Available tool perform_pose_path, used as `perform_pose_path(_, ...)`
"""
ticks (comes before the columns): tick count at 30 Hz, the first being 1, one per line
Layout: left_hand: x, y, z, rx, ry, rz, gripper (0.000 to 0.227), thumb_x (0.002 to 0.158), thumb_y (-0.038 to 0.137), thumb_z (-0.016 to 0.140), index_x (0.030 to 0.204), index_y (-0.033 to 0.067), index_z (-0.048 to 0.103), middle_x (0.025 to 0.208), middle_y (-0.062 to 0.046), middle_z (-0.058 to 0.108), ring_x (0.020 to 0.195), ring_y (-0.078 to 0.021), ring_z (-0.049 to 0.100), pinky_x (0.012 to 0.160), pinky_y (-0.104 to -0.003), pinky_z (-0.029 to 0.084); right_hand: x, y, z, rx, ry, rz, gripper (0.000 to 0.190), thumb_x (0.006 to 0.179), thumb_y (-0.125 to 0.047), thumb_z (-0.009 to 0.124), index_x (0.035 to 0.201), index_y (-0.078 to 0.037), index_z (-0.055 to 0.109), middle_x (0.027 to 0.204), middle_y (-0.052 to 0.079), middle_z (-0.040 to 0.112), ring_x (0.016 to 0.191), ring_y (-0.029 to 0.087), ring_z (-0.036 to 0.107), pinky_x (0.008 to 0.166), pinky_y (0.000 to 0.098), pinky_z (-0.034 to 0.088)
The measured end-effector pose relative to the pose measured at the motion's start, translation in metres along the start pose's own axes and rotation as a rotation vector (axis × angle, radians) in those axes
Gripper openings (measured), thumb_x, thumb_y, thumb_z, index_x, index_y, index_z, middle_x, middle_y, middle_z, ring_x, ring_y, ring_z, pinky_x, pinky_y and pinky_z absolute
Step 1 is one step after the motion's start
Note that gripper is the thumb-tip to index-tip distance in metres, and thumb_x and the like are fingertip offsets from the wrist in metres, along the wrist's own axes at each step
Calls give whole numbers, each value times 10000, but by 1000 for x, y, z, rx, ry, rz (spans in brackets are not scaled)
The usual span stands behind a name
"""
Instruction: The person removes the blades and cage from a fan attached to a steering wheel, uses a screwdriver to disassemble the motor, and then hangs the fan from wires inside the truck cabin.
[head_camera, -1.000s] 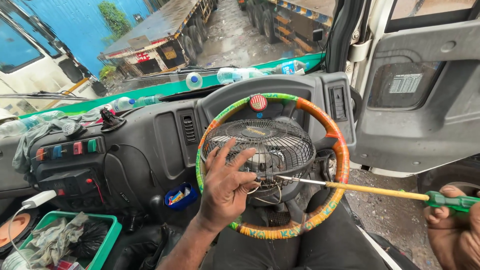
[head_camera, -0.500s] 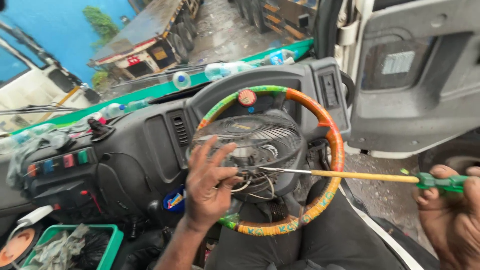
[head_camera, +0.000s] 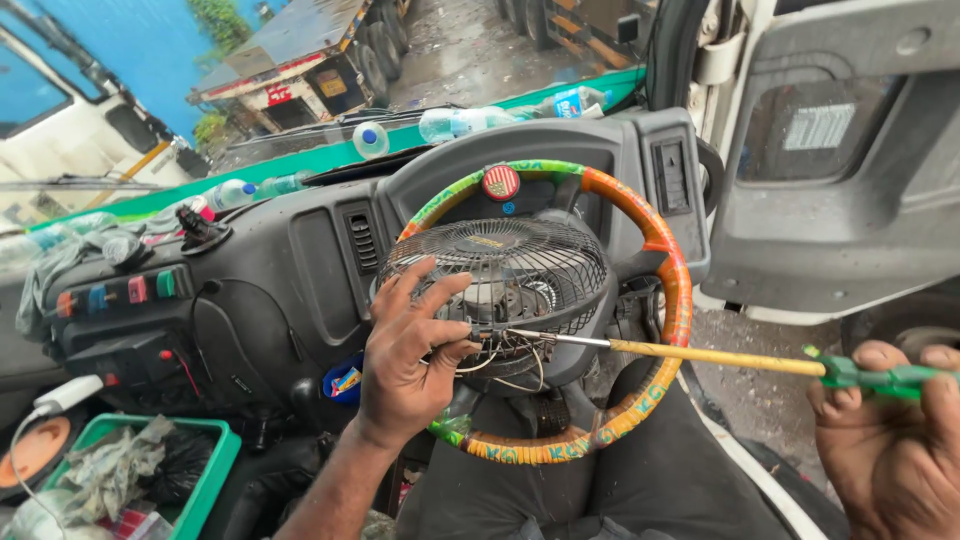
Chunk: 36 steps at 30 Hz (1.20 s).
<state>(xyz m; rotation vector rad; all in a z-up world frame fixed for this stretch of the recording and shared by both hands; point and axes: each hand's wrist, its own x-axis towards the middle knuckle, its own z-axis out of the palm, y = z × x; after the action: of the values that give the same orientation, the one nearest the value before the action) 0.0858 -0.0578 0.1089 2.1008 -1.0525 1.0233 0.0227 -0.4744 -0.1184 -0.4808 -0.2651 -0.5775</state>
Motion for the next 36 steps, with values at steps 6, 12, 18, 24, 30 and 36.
perform_pose_path(6,3,-2,2,31,50,21,231,878,128,799,1008,125,607,1347,-100,694,1426,-400,527,1212,-569,303,22,-1,-40,202,-147,60,163,1254,-264,472,1213,-131,559,1147,167,628,858,243,542,818,392,437)
perform_pose_path(12,4,-10,8,26,62,50,239,834,117,817,982,133,630,1331,-58,704,1404,-391,540,1164,-548,338,59,-14,-8,140,-100,110,157,1194,-250,430,1202,-154,553,1292,160,631,1091,303,590,912,448,460)
perform_pose_path(18,0,-10,12,13,35,61,226,815,109,818,959,123,644,1344,-46,683,1391,-390,522,1143,-546,333,90,-23,46,-420,-31,69,278,1199,-148,477,1452,-199,374,1365,88,622,1284,283,628,1112,448,476)
perform_pose_path(24,9,-22,16,6,63,73,237,789,96,823,941,109,641,1326,-44,690,1359,-389,538,1126,-560,332,89,-13,60,-461,0,8,348,1166,-156,561,1442,-191,351,1307,132,606,1143,316,667,992,461,540)
perform_pose_path(30,4,-26,16,5,68,24,224,817,94,817,958,109,645,1314,-36,694,1365,-384,546,1139,-566,344,88,-11,54,-367,-79,92,423,1098,-147,621,1437,-144,367,1306,151,621,1149,296,693,1000,480,534)
perform_pose_path(36,5,-27,16,-6,71,11,231,830,120,811,986,110,640,1300,-26,703,1364,-379,551,1127,-558,354,87,-11,82,-539,13,35,357,1145,-152,615,1398,-90,370,1222,189,592,1051,333,659,953,507,578)
